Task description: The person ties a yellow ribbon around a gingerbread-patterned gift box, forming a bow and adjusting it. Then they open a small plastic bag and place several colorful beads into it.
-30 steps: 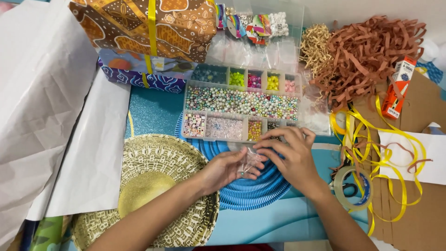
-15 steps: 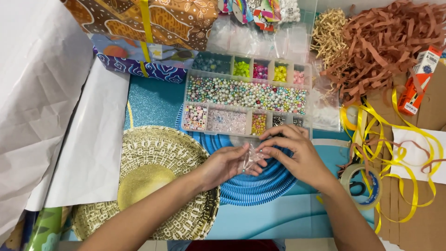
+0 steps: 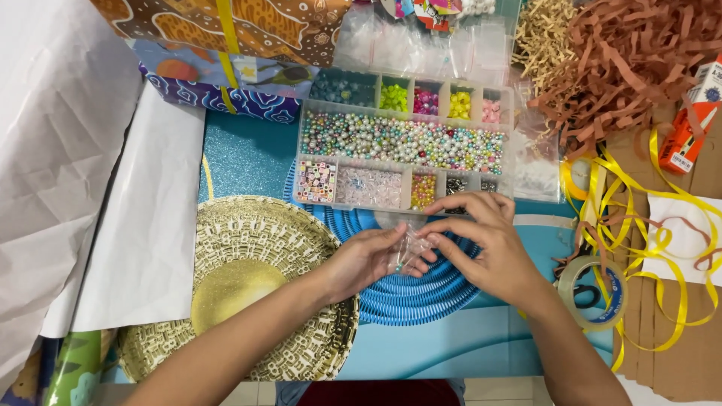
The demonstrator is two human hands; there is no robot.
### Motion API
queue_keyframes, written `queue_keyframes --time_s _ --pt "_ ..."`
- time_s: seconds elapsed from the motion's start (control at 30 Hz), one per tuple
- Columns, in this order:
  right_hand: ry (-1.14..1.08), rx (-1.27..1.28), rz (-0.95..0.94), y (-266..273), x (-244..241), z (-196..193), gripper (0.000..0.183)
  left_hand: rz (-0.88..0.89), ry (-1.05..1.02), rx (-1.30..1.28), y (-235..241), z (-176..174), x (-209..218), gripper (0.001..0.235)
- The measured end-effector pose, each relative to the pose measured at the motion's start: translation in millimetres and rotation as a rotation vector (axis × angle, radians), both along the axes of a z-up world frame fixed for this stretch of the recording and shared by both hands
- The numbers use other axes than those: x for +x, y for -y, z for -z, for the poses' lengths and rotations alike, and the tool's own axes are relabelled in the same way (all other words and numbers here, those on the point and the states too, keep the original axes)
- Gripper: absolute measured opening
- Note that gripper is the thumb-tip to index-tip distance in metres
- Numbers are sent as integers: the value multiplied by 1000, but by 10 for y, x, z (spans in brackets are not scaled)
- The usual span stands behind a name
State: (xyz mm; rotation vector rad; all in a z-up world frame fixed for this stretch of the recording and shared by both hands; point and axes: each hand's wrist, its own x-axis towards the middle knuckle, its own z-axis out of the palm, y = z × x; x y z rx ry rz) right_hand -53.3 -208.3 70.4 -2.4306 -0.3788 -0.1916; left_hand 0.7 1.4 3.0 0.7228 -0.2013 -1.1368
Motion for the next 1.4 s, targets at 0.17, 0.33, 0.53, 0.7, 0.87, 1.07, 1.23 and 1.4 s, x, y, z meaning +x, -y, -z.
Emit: queue_keyframes --time_s 0.17,0.33,0.53,0.7,0.87,1.07,1.23,1.4 --pt "13 6 0 -1 2 4 13 4 -4 -19 13 49 6 55" --pt "188 -73 117 33 96 7 15 31 35 -47 -1 -59 45 54" --pt "311 -347 118 89 629 53 20 73 83 -70 22 22 74 55" --pt "142 -384 15 -408 936 -347 48 74 92 -79 10 30 64 54" --pt "102 -518 32 -389 1122 -20 60 68 96 -91 5 23 66 55" --pt "226 -638 91 -195 1225 43 54 77 54 -117 30 28 70 52" --pt "63 -528 -61 -657 1330 -208 70 67 51 -110 19 13 60 51" --pt "189 -547 -77 -674 1501 95 61 69 44 -103 22 37 77 53"
